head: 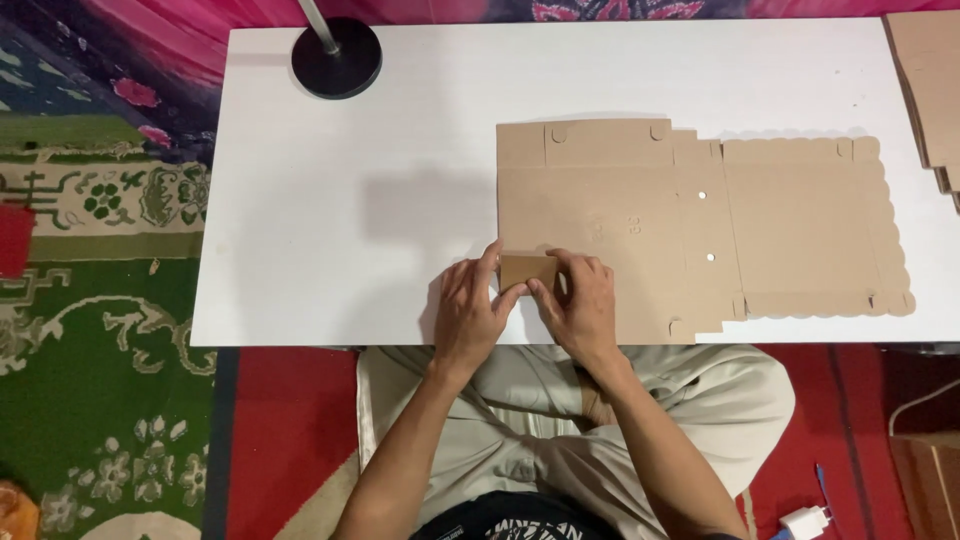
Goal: The person sits on the floor and assembles a flat cardboard piece by folding its flaps and pressing them into place. They repeatedly smooth the folded edges with their hands to secure the shape.
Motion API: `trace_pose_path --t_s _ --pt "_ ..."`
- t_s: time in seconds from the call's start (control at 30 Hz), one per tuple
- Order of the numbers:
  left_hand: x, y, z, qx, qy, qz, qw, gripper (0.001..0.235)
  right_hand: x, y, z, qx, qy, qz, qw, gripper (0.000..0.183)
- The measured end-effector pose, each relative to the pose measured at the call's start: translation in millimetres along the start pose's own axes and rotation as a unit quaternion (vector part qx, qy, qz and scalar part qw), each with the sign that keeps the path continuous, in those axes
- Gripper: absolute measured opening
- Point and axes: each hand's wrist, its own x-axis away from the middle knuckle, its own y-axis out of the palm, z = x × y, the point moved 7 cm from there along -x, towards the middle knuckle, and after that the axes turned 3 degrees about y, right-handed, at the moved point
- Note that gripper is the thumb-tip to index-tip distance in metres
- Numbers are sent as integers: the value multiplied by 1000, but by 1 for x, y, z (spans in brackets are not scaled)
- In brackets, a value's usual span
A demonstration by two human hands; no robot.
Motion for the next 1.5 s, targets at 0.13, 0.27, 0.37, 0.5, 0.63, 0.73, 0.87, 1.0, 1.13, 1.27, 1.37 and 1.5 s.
trace_pose_path --t_s 0.13,0.27,0.37,0.5,0.63,0.73,0.87,1.0,1.13,1.27,1.37,1.5 --pt "2 1 -1 -1 -10 -9 1000 57 3 -2 -2 -10 4 17 1000 59" --pt "4 4 -4 -20 -4 -14 1000 51 0 -5 -10 1 -5 18 1000 62" --pt "7 10 -8 -35 8 -12 999 43 0 -4 -10 17 -10 11 1000 53" --pt "8 9 -5 -58 22 3 998 31 -1 -3 -7 42 -17 17 999 38" --pt "8 10 -7 -54 18 -9 998 29 -1 -2 -5 46 -14 12 999 31" --pt "9 10 -6 -60 22 -4 998 30 0 -3 -9 59 -26 18 998 26" --pt "6 2 -2 -57 12 -15 998 29 1 -8 -17 77 -27 19 997 26" --pt "5 -1 -3 -50 8 -19 999 30 2 -10 -17 88 -13 9 996 32" --pt "6 0 -5 -42 3 -33 999 32 4 -14 -15 77 -8 -1 997 32" --pt "8 2 -10 -17 -15 -63 998 28 3 -10 -8 47 -6 -44 998 29" --pt "7 0 -10 -6 -21 -84 996 27 -1 -12 -4 23 -9 -78 997 28" --pt "7 0 -8 0 -10 -107 994 28 -3 -13 0 12 -13 -110 994 32"
